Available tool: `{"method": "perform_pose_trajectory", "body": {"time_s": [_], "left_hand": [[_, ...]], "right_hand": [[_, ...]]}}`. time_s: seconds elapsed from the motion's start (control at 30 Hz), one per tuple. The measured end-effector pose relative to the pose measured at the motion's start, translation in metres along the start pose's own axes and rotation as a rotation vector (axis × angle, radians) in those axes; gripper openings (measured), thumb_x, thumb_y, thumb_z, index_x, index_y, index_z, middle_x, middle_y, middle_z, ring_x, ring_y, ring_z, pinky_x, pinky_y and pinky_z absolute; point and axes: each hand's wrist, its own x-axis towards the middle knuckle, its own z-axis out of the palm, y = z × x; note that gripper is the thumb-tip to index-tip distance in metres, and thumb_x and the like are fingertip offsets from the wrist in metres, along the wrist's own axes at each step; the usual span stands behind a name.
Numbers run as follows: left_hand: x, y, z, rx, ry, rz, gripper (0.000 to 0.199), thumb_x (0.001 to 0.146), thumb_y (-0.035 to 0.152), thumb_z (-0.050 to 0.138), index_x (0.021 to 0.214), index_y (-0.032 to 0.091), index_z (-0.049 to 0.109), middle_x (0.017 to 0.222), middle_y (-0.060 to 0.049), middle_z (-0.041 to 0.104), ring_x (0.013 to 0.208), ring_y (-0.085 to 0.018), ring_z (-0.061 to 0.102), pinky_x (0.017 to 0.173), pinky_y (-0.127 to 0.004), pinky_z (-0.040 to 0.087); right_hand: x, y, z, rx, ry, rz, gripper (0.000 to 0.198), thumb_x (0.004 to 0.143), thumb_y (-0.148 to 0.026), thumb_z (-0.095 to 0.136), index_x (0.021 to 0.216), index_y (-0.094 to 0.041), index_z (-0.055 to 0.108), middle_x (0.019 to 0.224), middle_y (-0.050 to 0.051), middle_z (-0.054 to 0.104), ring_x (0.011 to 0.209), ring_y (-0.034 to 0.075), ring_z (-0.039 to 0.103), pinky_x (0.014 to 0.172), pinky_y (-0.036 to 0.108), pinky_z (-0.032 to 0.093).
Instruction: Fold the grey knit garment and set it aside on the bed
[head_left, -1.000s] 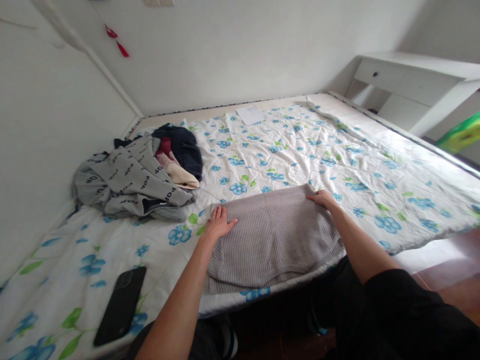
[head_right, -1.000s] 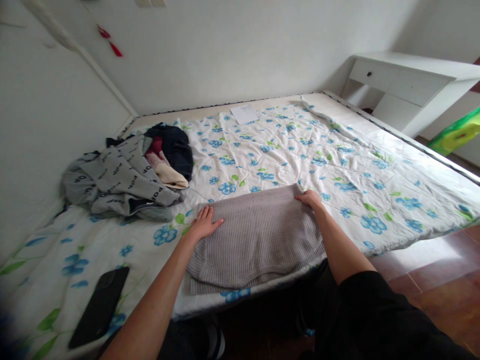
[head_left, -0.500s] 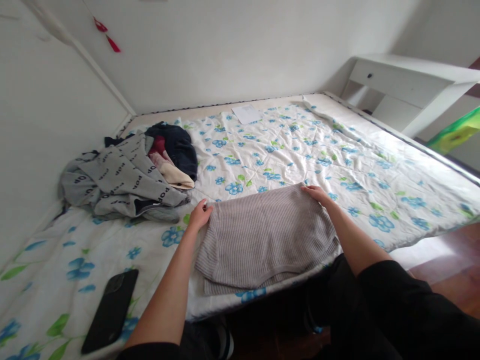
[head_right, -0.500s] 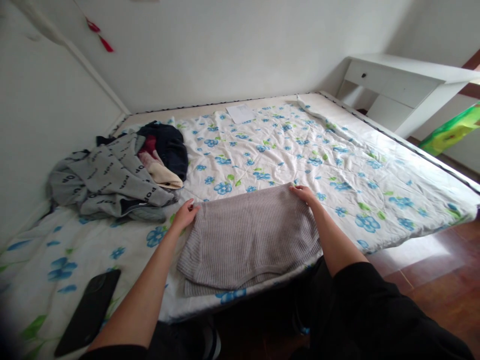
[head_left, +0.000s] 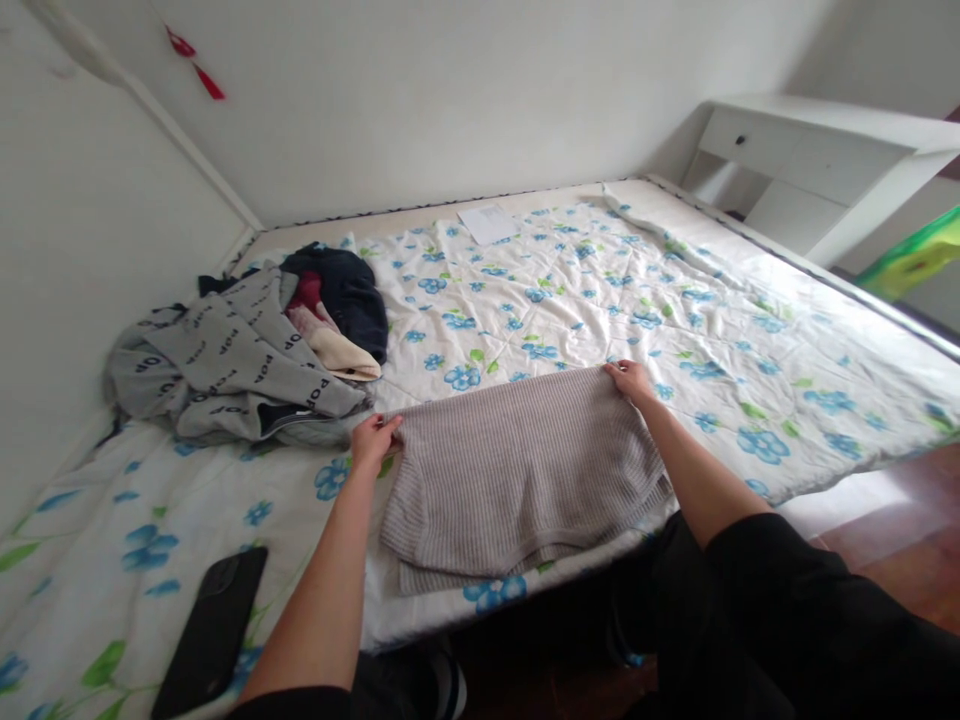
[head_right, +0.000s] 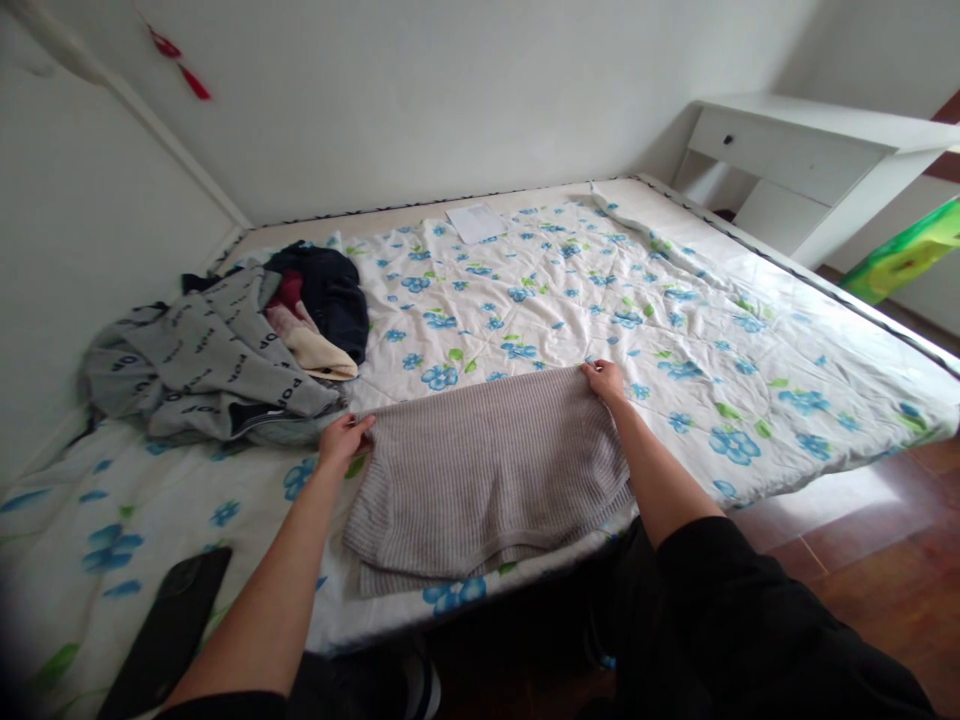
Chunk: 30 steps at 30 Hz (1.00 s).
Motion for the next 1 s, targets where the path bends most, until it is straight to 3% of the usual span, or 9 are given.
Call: {"method": "perform_pose_trajectory", "body": {"time_s": [0.07, 0.13, 0.27, 0.37, 0.5, 0.63, 0.83, 1.0], "left_hand": [[-0.001, 0.007, -0.002, 0.117, -0.021, 0.010, 0.039, 0.090, 0.047, 0.081, 0.116, 0.019, 0.077, 0.100, -0.009, 0.085, 0.097, -0.029, 0.081, 0.087, -0.038, 0.065], [-0.007, 0.020, -0.002, 0.277, -0.023, 0.060, 0.038, 0.095, 0.041, 0.075, 0.124, 0.017, 0.078, 0.125, -0.017, 0.085, 0.117, -0.034, 0.081, 0.103, -0.043, 0.063], [-0.045, 0.045, 0.002, 0.521, -0.054, 0.334, 0.055, 0.101, 0.036, 0.068, 0.152, 0.017, 0.069, 0.169, -0.021, 0.064, 0.154, -0.037, 0.063, 0.129, -0.048, 0.050], [-0.093, 0.038, 0.003, 0.592, -0.229, 0.547, 0.068, 0.100, 0.046, 0.072, 0.163, 0.020, 0.064, 0.184, -0.016, 0.048, 0.170, -0.038, 0.047, 0.139, -0.049, 0.040], [-0.131, 0.011, 0.004, 0.647, -0.362, 0.596, 0.077, 0.102, 0.057, 0.069, 0.170, 0.021, 0.059, 0.185, -0.016, 0.048, 0.171, -0.039, 0.045, 0.141, -0.052, 0.038], [-0.102, 0.012, 0.007, 0.686, -0.416, 0.615, 0.080, 0.104, 0.055, 0.065, 0.172, 0.014, 0.056, 0.185, -0.019, 0.047, 0.173, -0.038, 0.042, 0.142, -0.050, 0.035], [-0.044, 0.009, 0.008, 0.739, -0.398, 0.497, 0.078, 0.112, 0.052, 0.051, 0.175, 0.006, 0.050, 0.186, -0.024, 0.042, 0.175, -0.035, 0.039, 0.143, -0.047, 0.033], [-0.039, -0.007, 0.006, 0.812, -0.441, 0.402, 0.085, 0.111, 0.060, 0.053, 0.179, 0.009, 0.047, 0.189, -0.024, 0.035, 0.178, -0.037, 0.033, 0.142, -0.048, 0.033]], "right_hand": [[-0.001, 0.002, 0.000, -0.034, -0.008, 0.017, 0.042, 0.104, -0.054, 0.071, 0.121, -0.019, 0.087, 0.116, 0.014, 0.088, 0.108, 0.031, 0.082, 0.094, 0.035, 0.060], [-0.004, 0.001, 0.003, -0.068, -0.008, 0.001, 0.043, 0.103, -0.054, 0.074, 0.126, -0.020, 0.087, 0.122, 0.015, 0.087, 0.115, 0.032, 0.082, 0.099, 0.037, 0.060], [-0.011, -0.003, 0.010, -0.133, 0.007, -0.066, 0.050, 0.103, -0.051, 0.076, 0.140, -0.019, 0.082, 0.135, 0.017, 0.085, 0.129, 0.035, 0.079, 0.110, 0.040, 0.058], [-0.017, -0.006, 0.013, -0.176, 0.010, -0.107, 0.053, 0.108, -0.050, 0.069, 0.149, -0.017, 0.076, 0.138, 0.019, 0.083, 0.133, 0.036, 0.077, 0.113, 0.042, 0.057], [-0.027, -0.013, 0.017, -0.259, 0.002, -0.197, 0.059, 0.111, -0.047, 0.063, 0.159, -0.011, 0.066, 0.148, 0.024, 0.076, 0.139, 0.038, 0.072, 0.118, 0.045, 0.054], [-0.043, -0.022, 0.023, -0.345, 0.039, -0.277, 0.067, 0.112, -0.047, 0.061, 0.168, -0.009, 0.056, 0.161, 0.029, 0.064, 0.149, 0.042, 0.062, 0.123, 0.052, 0.050], [-0.070, -0.047, 0.039, -0.374, 0.106, -0.499, 0.072, 0.103, -0.031, 0.063, 0.172, -0.015, 0.052, 0.174, 0.022, 0.055, 0.163, 0.040, 0.046, 0.133, 0.056, 0.040], [-0.127, -0.094, 0.082, -0.329, -0.073, -0.704, 0.069, 0.109, -0.037, 0.060, 0.173, -0.012, 0.053, 0.173, 0.022, 0.058, 0.166, 0.038, 0.046, 0.140, 0.056, 0.031]]}}
